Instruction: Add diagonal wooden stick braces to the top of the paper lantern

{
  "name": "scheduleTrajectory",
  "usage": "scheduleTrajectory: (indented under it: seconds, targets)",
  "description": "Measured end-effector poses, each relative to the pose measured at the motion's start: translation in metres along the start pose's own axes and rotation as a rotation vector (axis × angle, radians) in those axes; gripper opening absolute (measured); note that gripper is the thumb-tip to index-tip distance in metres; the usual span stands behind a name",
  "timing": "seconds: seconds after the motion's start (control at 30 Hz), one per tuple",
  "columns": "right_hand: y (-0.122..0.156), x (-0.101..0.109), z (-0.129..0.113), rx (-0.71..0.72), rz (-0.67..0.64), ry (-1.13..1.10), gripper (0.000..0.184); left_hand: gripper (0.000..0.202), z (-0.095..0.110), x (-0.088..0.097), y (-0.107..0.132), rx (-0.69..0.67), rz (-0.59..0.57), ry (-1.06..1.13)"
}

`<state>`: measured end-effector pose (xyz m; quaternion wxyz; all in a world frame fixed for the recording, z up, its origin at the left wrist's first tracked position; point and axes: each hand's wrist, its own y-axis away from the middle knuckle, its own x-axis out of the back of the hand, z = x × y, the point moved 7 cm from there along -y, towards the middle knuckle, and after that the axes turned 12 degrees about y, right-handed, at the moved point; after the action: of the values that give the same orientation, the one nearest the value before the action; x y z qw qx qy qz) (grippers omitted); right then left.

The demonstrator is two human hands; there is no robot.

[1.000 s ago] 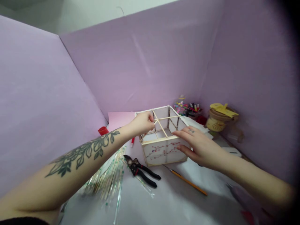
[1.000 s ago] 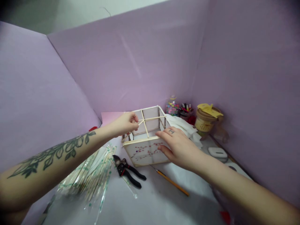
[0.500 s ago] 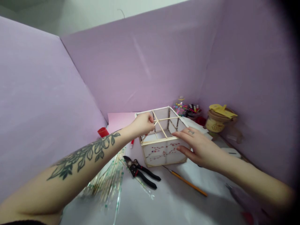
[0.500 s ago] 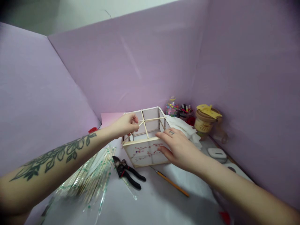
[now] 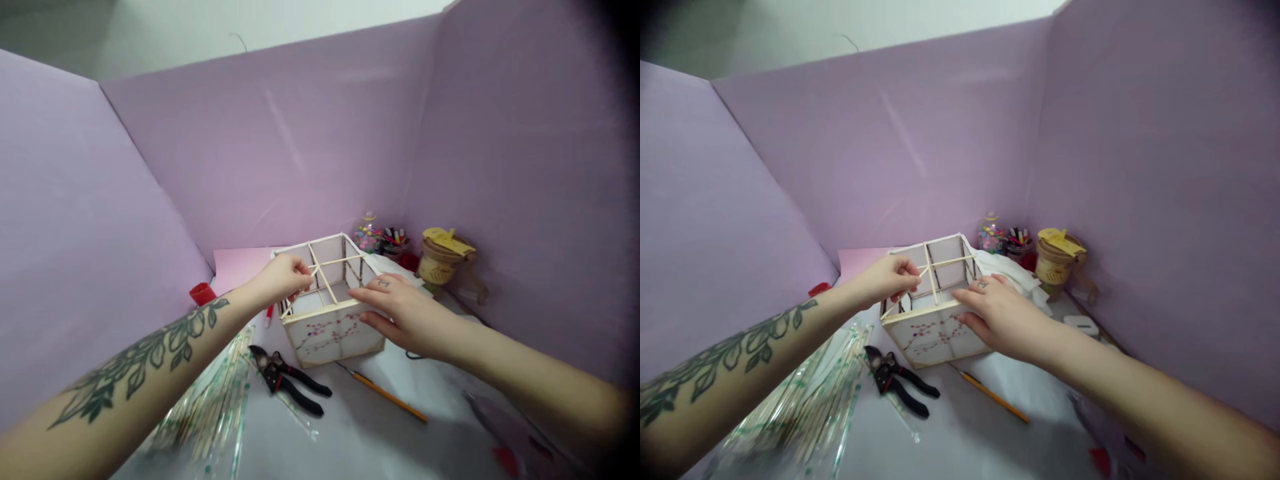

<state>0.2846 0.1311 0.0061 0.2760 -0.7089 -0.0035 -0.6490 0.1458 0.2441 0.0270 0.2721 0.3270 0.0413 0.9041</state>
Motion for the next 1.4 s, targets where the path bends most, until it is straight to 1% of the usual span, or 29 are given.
scheduleTrajectory:
  seconds: [0.07,0.13,0.23,0.3,0.43,0.53,0.63,0.73,0.8,1.0,1.13,1.33,1.4]
  targets:
    - [-0.005,0.006,0.002,0.005,-0.004,0.015,0.023,0.006,-0.003,0.000,-0.004,-0.017,0.004,-0.010]
    - [-0.014,0.016,0.005,0.016,0.015,-0.028,0.023,0.008,-0.005,0.000,-0.005,-0.024,0.007,0.000]
    - [-0.032,0.033,0.012,0.004,0.103,-0.106,0.024,0.005,-0.003,0.000,-0.003,-0.031,0.006,0.006]
    - [-0.044,0.037,0.015,-0.002,0.141,-0.126,0.023,0.004,-0.001,0.001,0.000,-0.035,0.009,0.002]
    - [-0.063,0.028,0.014,0.020,0.153,-0.144,0.021,0.005,0.000,0.002,0.000,-0.045,0.017,-0.010]
    - [-0.076,0.017,0.014,0.025,0.168,-0.099,0.025,0.008,-0.001,-0.001,-0.003,-0.062,-0.007,-0.019]
    - [-0.089,0.007,0.016,0.026,0.145,-0.091,0.029,0.013,-0.003,-0.002,-0.007,-0.063,-0.021,-0.003]
    - [-0.098,0.001,0.012,0.077,0.101,-0.103,0.022,0.016,-0.004,-0.003,-0.008,-0.057,-0.034,0.020]
    - [-0.101,-0.002,0.007,0.107,0.080,-0.101,0.019,0.017,-0.004,-0.003,-0.008,-0.053,-0.044,0.034]
    - [-0.105,-0.009,-0.004,0.196,0.044,-0.073,0.016,0.014,-0.002,-0.003,-0.008,-0.076,-0.064,0.036]
    - [-0.109,-0.010,-0.007,0.264,0.025,-0.055,0.015,0.009,-0.001,0.000,-0.010,-0.132,-0.057,-0.023]
    - [-0.112,-0.013,-0.010,0.318,-0.012,-0.011,0.014,0.015,0.000,0.006,-0.012,-0.244,-0.033,-0.099]
    - [-0.113,-0.015,-0.010,0.323,-0.023,-0.001,0.015,0.015,-0.001,0.007,-0.012,-0.252,-0.058,-0.113]
